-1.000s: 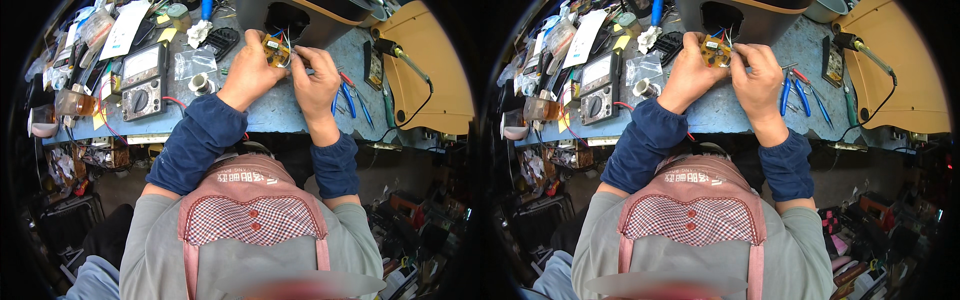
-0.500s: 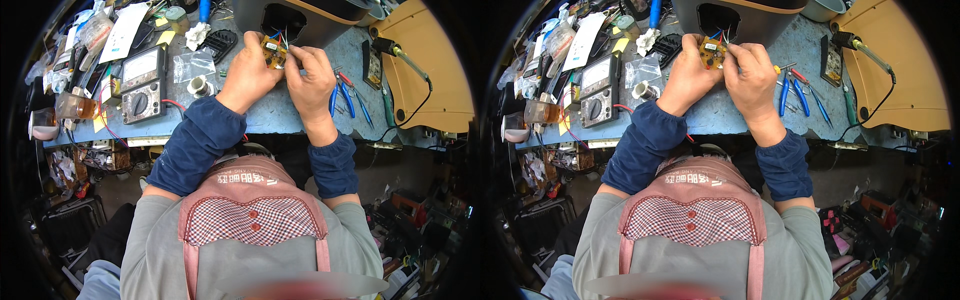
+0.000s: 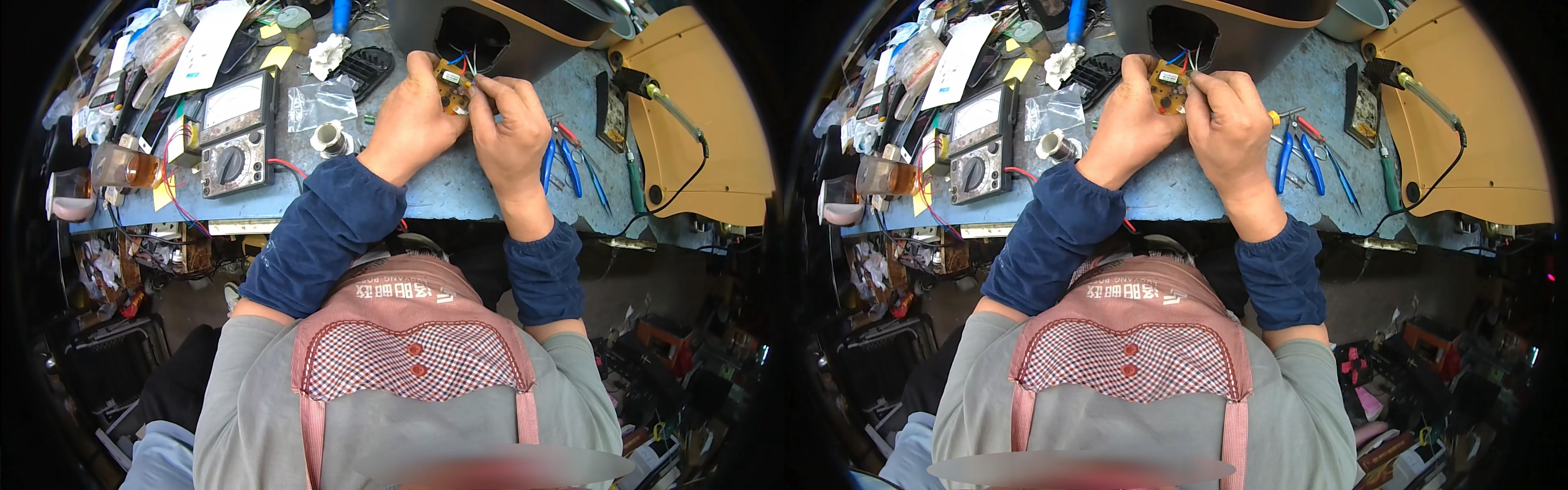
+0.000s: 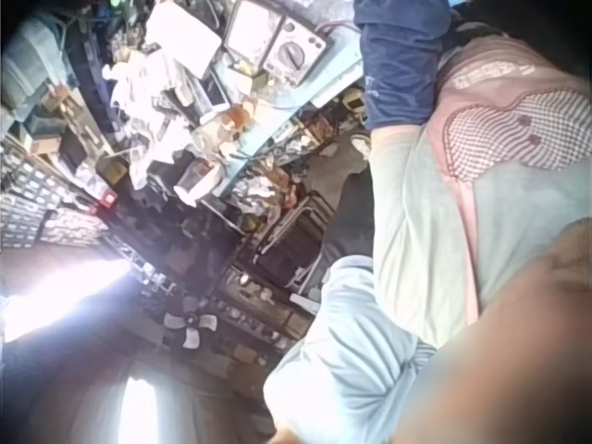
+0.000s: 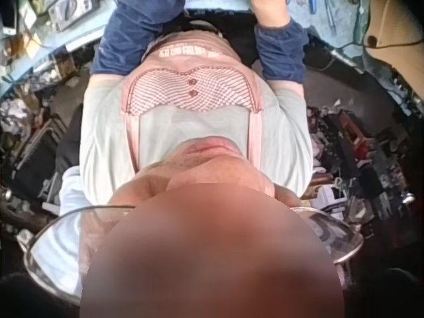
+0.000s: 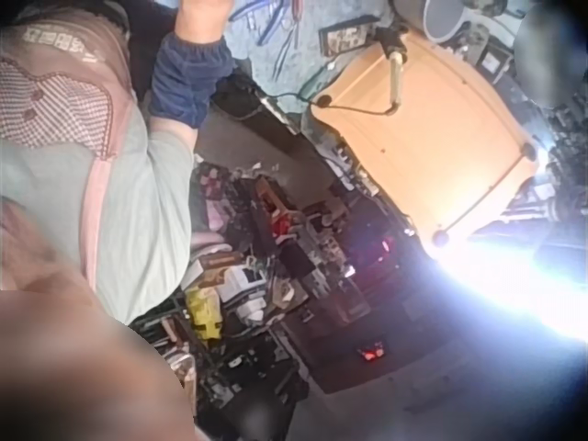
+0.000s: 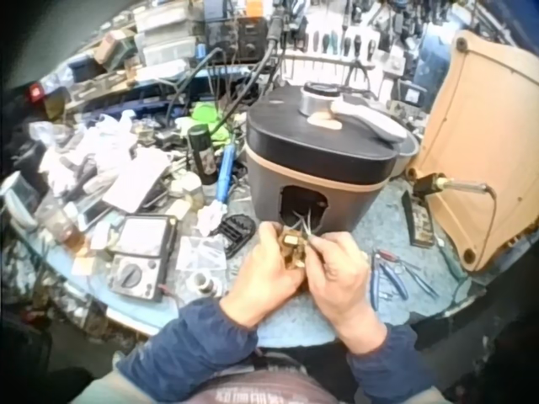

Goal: The person solders wires to a green circuit board using a soldering iron and solder, then trims excess wire with pliers. They repeat the process for multiple connections and briefly test the board with a multimeter.

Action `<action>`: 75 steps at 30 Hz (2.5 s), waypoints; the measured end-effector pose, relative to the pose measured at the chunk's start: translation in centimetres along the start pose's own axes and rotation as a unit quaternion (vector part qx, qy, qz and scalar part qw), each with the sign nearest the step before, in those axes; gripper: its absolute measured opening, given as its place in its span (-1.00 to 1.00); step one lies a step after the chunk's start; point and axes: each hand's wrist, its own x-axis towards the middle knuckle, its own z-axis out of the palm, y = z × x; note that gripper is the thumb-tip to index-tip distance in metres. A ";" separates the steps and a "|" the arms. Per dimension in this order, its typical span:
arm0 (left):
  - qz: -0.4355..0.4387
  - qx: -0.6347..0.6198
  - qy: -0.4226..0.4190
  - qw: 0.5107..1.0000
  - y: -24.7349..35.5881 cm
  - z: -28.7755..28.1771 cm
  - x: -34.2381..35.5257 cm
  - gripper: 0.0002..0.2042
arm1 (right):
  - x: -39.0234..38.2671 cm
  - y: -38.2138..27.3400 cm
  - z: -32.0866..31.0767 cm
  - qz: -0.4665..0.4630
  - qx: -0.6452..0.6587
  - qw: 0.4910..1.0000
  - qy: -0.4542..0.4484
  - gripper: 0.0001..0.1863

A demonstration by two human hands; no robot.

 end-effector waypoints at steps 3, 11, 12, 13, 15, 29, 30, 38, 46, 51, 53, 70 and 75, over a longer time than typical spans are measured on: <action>0.002 0.002 -0.001 1.000 -0.1 0.0 -0.1 -0.31 | 0.1 0.2 0.0 0.007 0.014 1.000 -0.002 -0.85; -0.039 0.001 -0.041 0.998 0.8 -0.6 0.0 -0.27 | 0.2 0.1 -0.2 0.027 0.016 0.999 -0.007 -0.87; -0.038 0.000 -0.040 0.998 0.7 -0.6 0.0 -0.27 | 0.3 0.2 0.0 0.015 0.013 1.000 -0.004 -0.87; -0.038 0.000 -0.039 0.999 0.7 -0.5 0.0 -0.27 | 0.3 0.3 0.1 0.004 0.009 1.000 -0.001 -0.87; -0.037 -0.006 -0.039 0.999 0.5 -0.4 0.0 -0.27 | 0.4 0.3 0.5 -0.011 -0.012 1.000 0.000 -0.88; -0.056 -0.041 -0.046 0.997 0.5 -0.7 0.1 -0.28 | 0.1 0.1 0.4 0.019 0.014 1.000 -0.018 -0.91; -0.059 -0.036 -0.050 0.996 0.6 -0.7 0.1 -0.28 | 0.2 0.1 0.3 0.036 0.017 0.999 -0.013 -0.91; -0.043 -0.043 -0.034 0.998 -0.1 -0.3 0.2 -0.27 | 0.3 0.1 0.4 0.098 0.084 0.991 -0.028 -0.90; -0.075 -0.104 -0.055 0.990 -0.3 -0.8 0.4 -0.17 | -0.6 0.5 0.0 0.273 0.194 0.942 0.037 -0.89; -0.073 -0.106 -0.050 0.990 -0.4 -0.6 0.5 -0.18 | 0.2 -1.2 -0.3 0.300 0.225 0.927 0.003 -0.88; -0.070 -0.093 -0.051 0.992 0.0 -0.7 0.5 -0.19 | 0.0 -0.3 -0.2 0.305 0.222 0.926 0.001 -0.88; -0.035 -0.034 -0.058 0.997 0.1 -0.7 0.7 -0.27 | 0.4 -0.9 0.1 0.321 0.184 0.929 -0.010 -0.88; -0.057 -0.044 -0.064 0.995 0.1 -0.8 0.7 -0.25 | 0.5 -0.8 0.1 0.298 0.136 0.945 -0.021 -0.85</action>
